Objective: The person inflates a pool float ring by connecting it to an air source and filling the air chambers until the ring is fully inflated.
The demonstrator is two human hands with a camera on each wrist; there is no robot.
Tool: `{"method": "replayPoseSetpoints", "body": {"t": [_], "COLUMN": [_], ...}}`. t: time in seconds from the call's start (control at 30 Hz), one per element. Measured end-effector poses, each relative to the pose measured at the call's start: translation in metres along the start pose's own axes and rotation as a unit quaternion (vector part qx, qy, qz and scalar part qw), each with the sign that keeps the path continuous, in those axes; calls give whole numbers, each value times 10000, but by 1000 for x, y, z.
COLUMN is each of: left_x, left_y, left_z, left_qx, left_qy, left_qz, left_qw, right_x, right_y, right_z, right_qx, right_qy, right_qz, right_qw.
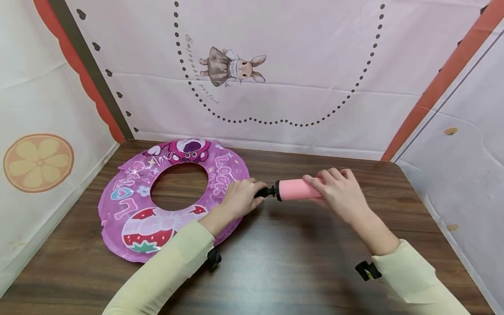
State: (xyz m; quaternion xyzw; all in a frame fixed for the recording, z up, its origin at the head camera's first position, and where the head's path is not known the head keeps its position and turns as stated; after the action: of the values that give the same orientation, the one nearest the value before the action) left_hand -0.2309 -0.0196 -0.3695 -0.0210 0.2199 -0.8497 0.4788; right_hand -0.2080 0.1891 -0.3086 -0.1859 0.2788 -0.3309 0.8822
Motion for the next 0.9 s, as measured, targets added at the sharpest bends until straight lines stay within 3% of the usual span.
{"method": "replayPoseSetpoints", "body": {"t": [0.13,0.27,0.4,0.67,0.77,0.9], "left_x": [0,-1,-3,1,2,-2], "left_y": [0,-2,-2,-2,-1,0], "left_z": [0,-1,-3,-2,-1,0], "left_qx": [-1,188,362,289,252,75], "left_qy": [-39,-120,-114,-125,-163,-184], "left_qz": [22,92,118,151,151,-51], "left_qw": [10000,9997,9992,9994,9994,9998], "right_x": [5,-3,-21,-67,-68,-41], "right_y": [-2,10,30,64,61,37], "right_z": [-5,-5,3,38,40,23], "right_qx": [50,276,329,277,282,315], "right_qy": [22,-198,-357,-298,-302,-277], "right_qz": [-24,-137,-243,-696,-691,-416], "right_qw": [10000,9993,9985,9967,9968,9983]}}
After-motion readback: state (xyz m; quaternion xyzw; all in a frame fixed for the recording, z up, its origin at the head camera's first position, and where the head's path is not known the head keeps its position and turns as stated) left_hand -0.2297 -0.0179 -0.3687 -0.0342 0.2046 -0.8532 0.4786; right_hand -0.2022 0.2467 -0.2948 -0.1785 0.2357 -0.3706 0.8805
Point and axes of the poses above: each hand's wrist, its own y-axis away from the middle knuckle, its own z-axis out of the back of the hand, x = y × z, the point moved 5 cm from there along -y, towards the middle knuckle
